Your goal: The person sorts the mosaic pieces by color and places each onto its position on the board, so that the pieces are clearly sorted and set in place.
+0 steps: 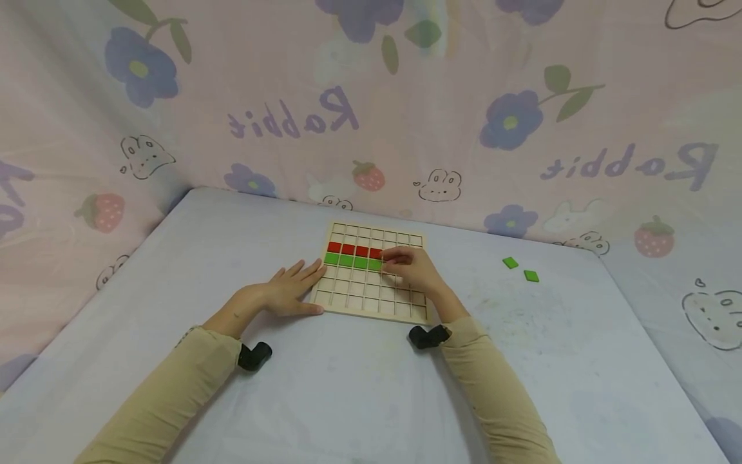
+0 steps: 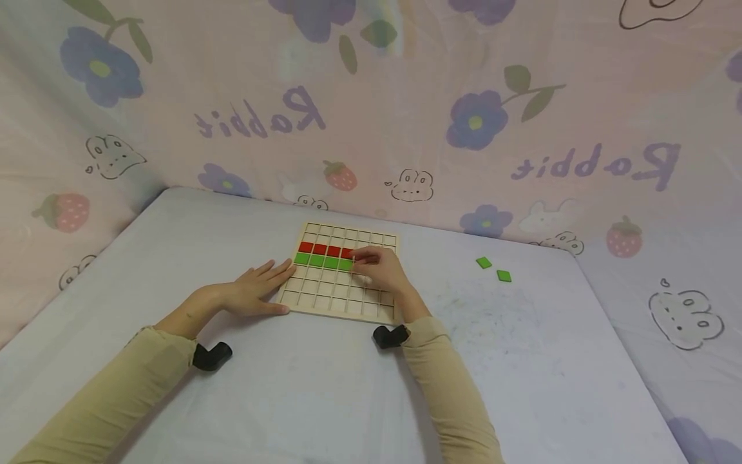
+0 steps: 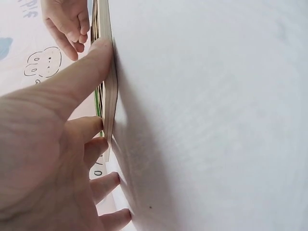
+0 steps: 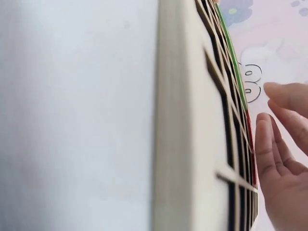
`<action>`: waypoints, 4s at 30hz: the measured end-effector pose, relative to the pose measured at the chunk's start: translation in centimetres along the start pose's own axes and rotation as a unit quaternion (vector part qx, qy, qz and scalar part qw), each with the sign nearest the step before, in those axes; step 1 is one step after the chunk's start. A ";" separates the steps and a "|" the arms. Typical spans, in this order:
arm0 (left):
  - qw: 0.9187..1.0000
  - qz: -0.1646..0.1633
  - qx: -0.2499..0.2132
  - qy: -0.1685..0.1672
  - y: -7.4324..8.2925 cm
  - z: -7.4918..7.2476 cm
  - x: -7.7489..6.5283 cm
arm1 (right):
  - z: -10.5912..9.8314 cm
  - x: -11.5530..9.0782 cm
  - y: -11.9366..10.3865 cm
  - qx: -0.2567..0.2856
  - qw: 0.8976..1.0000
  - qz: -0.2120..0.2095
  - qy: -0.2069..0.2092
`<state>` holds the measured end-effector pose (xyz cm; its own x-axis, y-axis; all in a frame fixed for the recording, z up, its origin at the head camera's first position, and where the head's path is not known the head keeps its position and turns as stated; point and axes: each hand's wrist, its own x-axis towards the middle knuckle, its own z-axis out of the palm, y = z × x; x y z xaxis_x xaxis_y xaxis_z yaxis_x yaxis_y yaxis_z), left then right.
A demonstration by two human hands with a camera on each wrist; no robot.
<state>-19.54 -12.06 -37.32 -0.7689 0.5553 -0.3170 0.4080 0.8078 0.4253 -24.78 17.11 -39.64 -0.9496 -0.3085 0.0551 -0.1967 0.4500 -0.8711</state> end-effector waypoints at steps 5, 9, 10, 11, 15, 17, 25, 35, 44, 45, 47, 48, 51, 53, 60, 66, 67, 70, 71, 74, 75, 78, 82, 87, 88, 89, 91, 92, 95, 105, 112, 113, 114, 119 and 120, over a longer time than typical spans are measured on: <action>1.000 -0.001 0.000 -0.003 0.1 0.0 -0.1 | -0.6 -0.3 0.0 0.009 1.000 0.012 0.005; 1.000 0.000 -0.002 -0.003 0.1 0.0 -0.1 | -1.0 -0.6 0.3 0.012 1.000 0.023 0.006; 1.000 -0.001 0.001 -0.004 0.0 0.0 0.0 | -1.1 -0.6 0.3 0.014 1.000 0.027 0.008; 1.000 0.000 0.001 -0.002 0.0 0.0 0.0 | -1.2 -0.7 0.3 0.015 0.999 0.031 0.009; 1.000 -0.003 0.003 -0.003 -0.1 0.0 0.1 | -1.7 -1.1 0.4 0.025 0.999 0.042 0.018; 1.000 -0.002 0.002 -0.002 -0.1 0.0 0.0 | -2.0 -1.2 0.4 0.033 0.998 0.044 0.022; 1.000 -0.002 -0.001 -0.002 -0.2 0.1 0.0 | -3.3 -1.9 0.6 0.042 0.997 0.057 0.029; 1.000 0.005 -0.009 0.001 0.2 -0.1 -0.2 | -4.9 -4.1 -1.8 0.015 0.997 0.064 0.050; 1.000 0.001 -0.011 -0.001 0.3 -0.1 -0.2 | -5.7 -4.6 -1.7 -0.001 0.994 0.076 0.072; 1.000 0.002 -0.012 0.000 0.2 -0.1 -0.2 | -5.9 -4.6 -1.6 -0.004 0.994 0.076 0.074; 1.000 0.003 -0.014 0.000 0.2 -0.1 -0.3 | -6.2 -4.7 -1.3 -0.009 0.994 0.077 0.081; 1.000 0.003 -0.013 -0.001 0.2 -0.1 -0.2 | -6.4 -4.7 -1.1 -0.010 0.994 0.076 0.083; 1.000 0.006 -0.013 -0.001 0.1 0.0 -0.2 | -7.0 -4.6 0.3 -0.014 0.993 0.078 0.093; 1.000 0.007 -0.014 -0.001 0.0 0.0 -0.2 | -7.4 -4.4 1.4 -0.020 0.992 0.079 0.100; 1.000 0.007 -0.013 -0.002 -0.1 -0.1 -0.2 | -8.4 -4.2 3.2 -0.036 0.990 0.086 0.109; 1.000 0.006 -0.011 -0.004 -0.2 0.0 -0.1 | -9.1 -4.6 3.6 -0.036 0.988 0.084 0.123; 1.000 0.007 -0.012 -0.004 -0.2 0.0 -0.1 | -9.3 -4.6 3.7 -0.034 0.988 0.086 0.126; 1.000 0.007 -0.014 -0.003 -0.2 0.0 -0.1 | -9.6 -4.8 3.9 -0.036 0.984 0.100 0.141; 1.000 0.006 -0.013 -0.004 -0.2 0.0 -0.1 | -9.7 -4.8 4.0 -0.035 0.983 0.105 0.145; 1.000 0.005 -0.011 -0.003 -0.2 0.1 0.0 | -10.0 -5.0 4.2 -0.036 0.980 0.118 0.155; 1.000 0.005 -0.011 -0.002 -0.2 0.1 0.0 | -10.1 -5.0 4.3 -0.034 0.979 0.122 0.159; 1.000 0.004 -0.010 -0.001 -0.2 0.1 0.0 | -10.5 -5.2 4.4 -0.034 0.978 0.120 0.166; 1.000 0.002 -0.012 -0.003 -0.3 0.1 0.0 | -10.8 -5.4 4.6 -0.033 0.979 0.108 0.170; 1.000 0.001 -0.011 -0.003 -0.2 0.1 0.0 | -11.2 -5.6 4.6 -0.021 0.979 0.109 0.171; 1.000 0.002 -0.011 -0.003 -0.2 0.1 0.0 | -11.3 -5.6 4.6 -0.017 0.979 0.112 0.171; 1.000 0.002 -0.011 -0.003 -0.2 0.1 0.0 | -11.4 -5.7 4.7 -0.015 0.978 0.117 0.170; 1.000 0.003 -0.011 -0.003 -0.2 0.1 0.0 | -11.7 -5.7 4.8 -0.012 0.977 0.127 0.169; 1.000 0.003 -0.010 -0.003 -0.1 0.1 0.0 | -11.8 -5.7 4.9 -0.013 0.977 0.130 0.167; 1.000 0.003 -0.012 -0.003 -0.1 0.0 0.0 | -12.1 -5.8 5.1 -0.017 0.976 0.134 0.169; 1.000 -0.001 -0.006 -0.004 -0.2 0.1 0.0 | -12.9 -5.9 5.9 -0.017 0.962 0.135 0.236; 1.000 -0.002 -0.008 -0.005 -0.2 0.1 0.0 | -13.3 -6.3 5.7 -0.023 0.951 0.167 0.261; 1.000 -0.002 -0.008 -0.005 -0.2 0.1 0.0 | -13.4 -6.4 5.7 -0.025 0.950 0.169 0.260; 1.000 -0.003 -0.008 -0.005 -0.1 0.0 0.0 | -13.5 -6.5 5.7 -0.031 0.951 0.171 0.256; 1.000 -0.001 -0.008 -0.004 -0.1 0.0 0.0 | -14.1 -6.9 5.9 -0.055 0.954 0.179 0.233; 1.000 -0.001 -0.008 -0.004 -0.1 0.0 0.0 | -14.2 -6.9 6.0 -0.059 0.955 0.182 0.228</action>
<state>-19.57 -12.13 -37.31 -0.7655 0.5556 -0.3246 0.3993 0.8057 0.4375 -22.90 33.87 -38.33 -0.9622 0.2720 -0.0104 0.1662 0.5570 -0.8137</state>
